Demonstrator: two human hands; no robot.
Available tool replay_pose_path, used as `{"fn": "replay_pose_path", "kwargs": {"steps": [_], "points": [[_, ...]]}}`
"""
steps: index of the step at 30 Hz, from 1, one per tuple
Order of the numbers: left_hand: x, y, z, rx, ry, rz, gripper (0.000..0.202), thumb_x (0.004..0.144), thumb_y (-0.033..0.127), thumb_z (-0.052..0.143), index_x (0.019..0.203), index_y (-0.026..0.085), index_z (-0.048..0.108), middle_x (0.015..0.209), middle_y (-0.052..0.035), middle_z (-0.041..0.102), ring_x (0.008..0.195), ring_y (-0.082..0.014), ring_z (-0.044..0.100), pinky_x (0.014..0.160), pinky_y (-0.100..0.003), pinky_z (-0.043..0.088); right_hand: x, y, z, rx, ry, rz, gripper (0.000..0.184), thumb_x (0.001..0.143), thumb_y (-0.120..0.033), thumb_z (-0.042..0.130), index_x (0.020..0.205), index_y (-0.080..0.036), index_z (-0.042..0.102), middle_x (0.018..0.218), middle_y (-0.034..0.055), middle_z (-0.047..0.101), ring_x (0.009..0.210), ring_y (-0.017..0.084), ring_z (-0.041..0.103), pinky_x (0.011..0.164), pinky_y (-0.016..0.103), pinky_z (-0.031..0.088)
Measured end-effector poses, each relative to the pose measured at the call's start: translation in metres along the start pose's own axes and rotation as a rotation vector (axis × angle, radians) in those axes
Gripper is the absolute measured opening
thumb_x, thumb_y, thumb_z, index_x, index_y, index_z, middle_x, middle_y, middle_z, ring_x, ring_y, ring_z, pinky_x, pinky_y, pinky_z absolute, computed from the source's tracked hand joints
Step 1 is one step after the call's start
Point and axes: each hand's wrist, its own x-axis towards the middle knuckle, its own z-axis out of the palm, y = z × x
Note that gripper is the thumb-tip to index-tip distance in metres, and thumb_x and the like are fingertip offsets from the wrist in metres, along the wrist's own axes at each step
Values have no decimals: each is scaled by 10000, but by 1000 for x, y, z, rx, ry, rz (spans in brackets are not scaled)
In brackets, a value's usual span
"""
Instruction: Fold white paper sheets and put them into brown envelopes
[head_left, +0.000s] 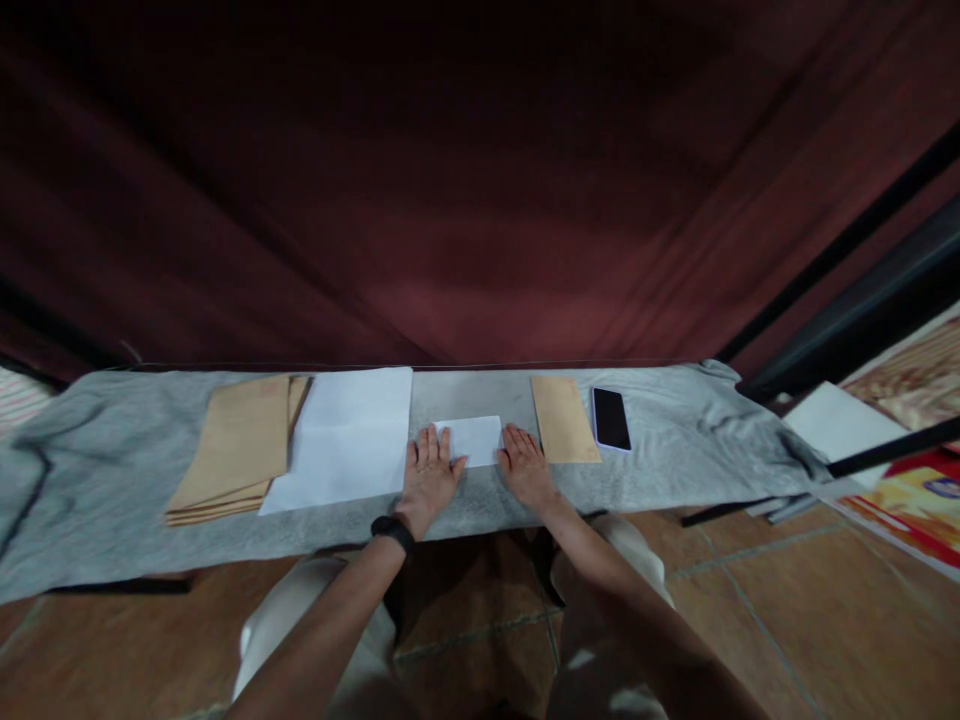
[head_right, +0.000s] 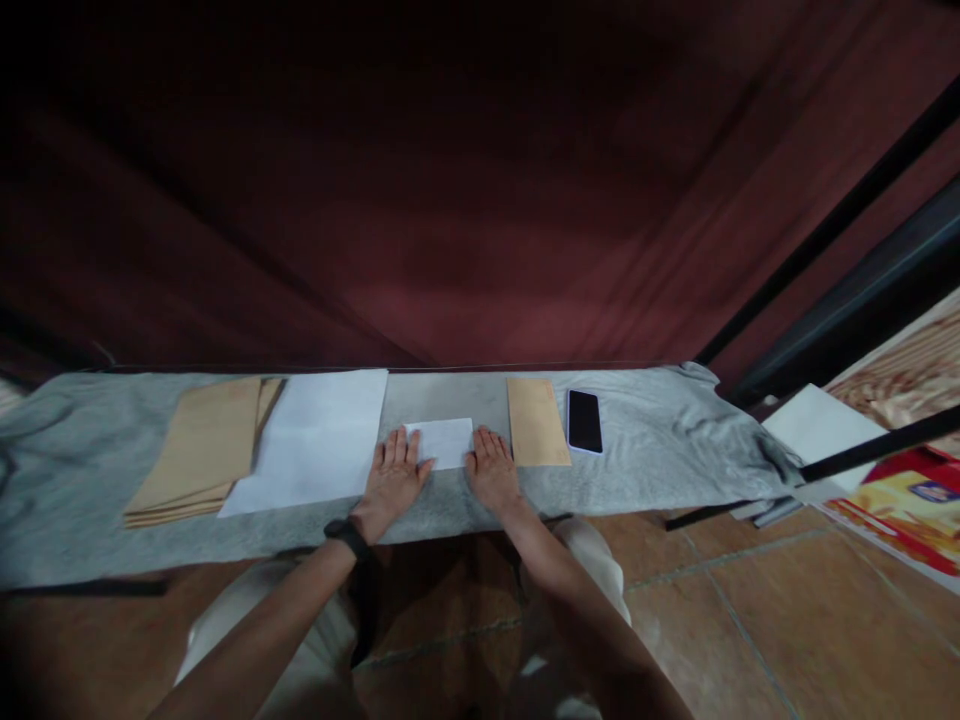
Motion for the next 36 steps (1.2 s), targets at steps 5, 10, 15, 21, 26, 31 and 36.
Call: {"fn": "replay_pose_path", "kwargs": {"steps": [5,10,15,21,26,31,36], "points": [[-1,-5,5,-53,69,10,667,1007,441,312,1508,8,388,1589,-255,358,1512,-335,295,1209,-533,276,6,-8,-7,59,14,-99,519,1052,-277,337,1545,-126,399,1589,109,407,1480,229,367,1226,452,292],[11,8,6,-99,85,37,609,1006,307,248,1533,16,344,1622,-192,331,1532,-275,256,1245,-477,240,13,-24,-7,90,-22,-185,506,1061,-299,338,1544,-168,407,1606,62,383,1486,197,355,1243,416,271],[24,21,10,-98,21,87,593,999,259,231,1534,36,354,1615,-183,346,1532,-247,259,1247,-468,234,18,-26,2,72,-65,-164,495,1064,-312,338,1529,-174,434,1587,69,411,1476,198,375,1248,425,263],[21,17,23,-96,105,38,616,989,296,278,1548,39,320,1615,-210,329,1529,-272,265,1229,-495,264,18,-11,7,51,-55,-103,520,1059,-347,377,1532,-136,420,1595,96,382,1481,215,367,1249,424,255],[15,12,27,-129,146,-26,639,994,355,287,1539,26,336,1583,-236,380,1511,-301,307,1209,-528,303,16,-3,7,49,-21,-81,518,1060,-336,376,1536,-136,412,1590,94,390,1470,224,386,1239,431,264],[8,11,26,-116,201,-63,657,1008,377,261,1511,-34,357,1558,-281,392,1491,-327,345,1197,-530,325,17,2,7,52,-23,-56,512,1051,-331,390,1530,-154,430,1579,86,410,1458,242,407,1221,449,284],[-2,13,22,-99,206,-70,652,1011,397,276,1498,-21,391,1533,-276,438,1461,-331,400,1175,-532,363,18,2,7,32,-54,-51,517,1039,-304,388,1521,-123,441,1586,99,399,1459,250,402,1224,442,268]]}}
